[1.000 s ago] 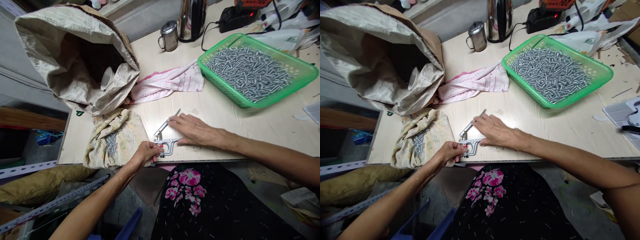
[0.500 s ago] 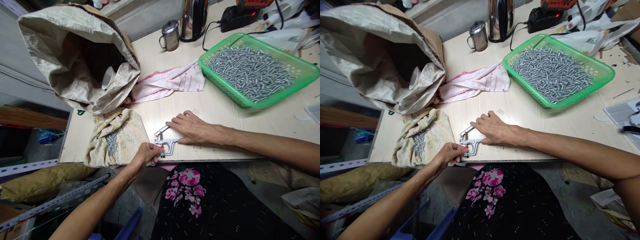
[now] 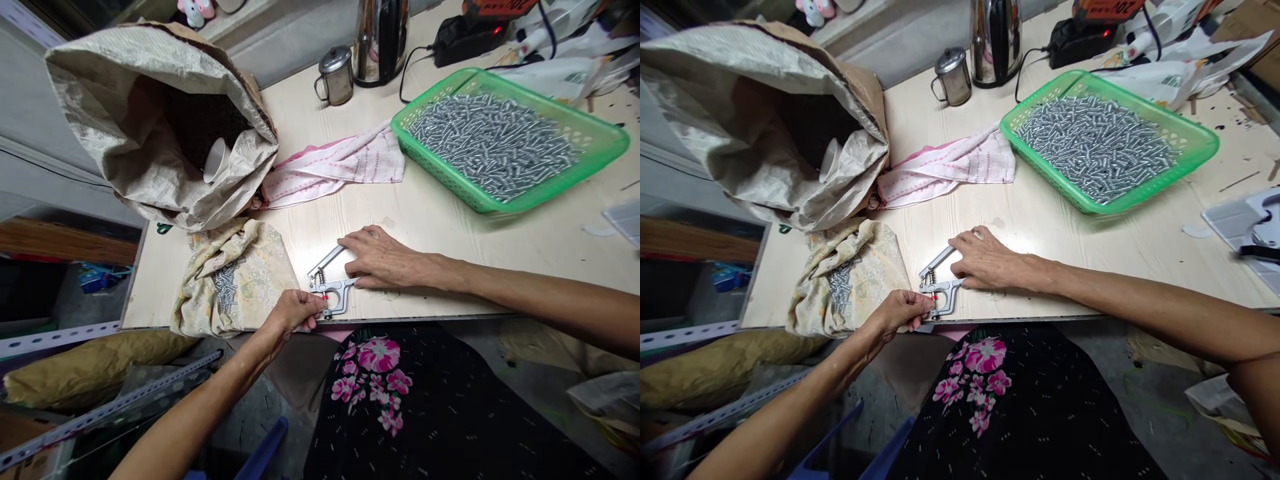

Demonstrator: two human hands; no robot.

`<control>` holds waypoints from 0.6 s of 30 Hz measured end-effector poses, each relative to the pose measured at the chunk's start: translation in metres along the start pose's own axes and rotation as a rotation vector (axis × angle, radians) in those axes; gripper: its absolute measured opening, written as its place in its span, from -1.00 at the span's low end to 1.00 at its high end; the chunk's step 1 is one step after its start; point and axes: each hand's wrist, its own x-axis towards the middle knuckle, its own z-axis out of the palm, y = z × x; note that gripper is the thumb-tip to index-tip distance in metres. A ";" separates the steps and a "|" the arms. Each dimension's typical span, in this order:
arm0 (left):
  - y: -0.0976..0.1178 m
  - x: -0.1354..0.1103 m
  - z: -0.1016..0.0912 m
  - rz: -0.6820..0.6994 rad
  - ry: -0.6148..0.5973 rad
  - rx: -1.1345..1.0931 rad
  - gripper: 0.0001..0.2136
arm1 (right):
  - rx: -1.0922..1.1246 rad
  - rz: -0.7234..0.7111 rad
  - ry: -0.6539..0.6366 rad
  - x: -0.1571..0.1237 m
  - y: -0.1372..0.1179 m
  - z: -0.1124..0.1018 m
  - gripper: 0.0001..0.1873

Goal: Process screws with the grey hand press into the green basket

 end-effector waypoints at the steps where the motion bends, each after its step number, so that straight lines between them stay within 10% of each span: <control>1: 0.000 -0.001 0.000 -0.001 -0.002 -0.009 -0.67 | 0.002 0.003 0.009 -0.001 0.001 0.001 -0.76; 5: 0.002 -0.003 0.003 -0.004 -0.003 -0.050 -0.69 | 0.000 0.040 0.064 -0.002 0.001 0.007 -0.40; 13: -0.002 -0.006 0.005 0.010 0.022 0.027 -0.68 | 0.069 0.054 0.124 -0.004 -0.006 0.010 -0.53; 18: -0.001 -0.016 0.012 0.426 0.381 0.465 -0.78 | 0.153 0.064 0.139 -0.005 -0.005 0.013 -0.55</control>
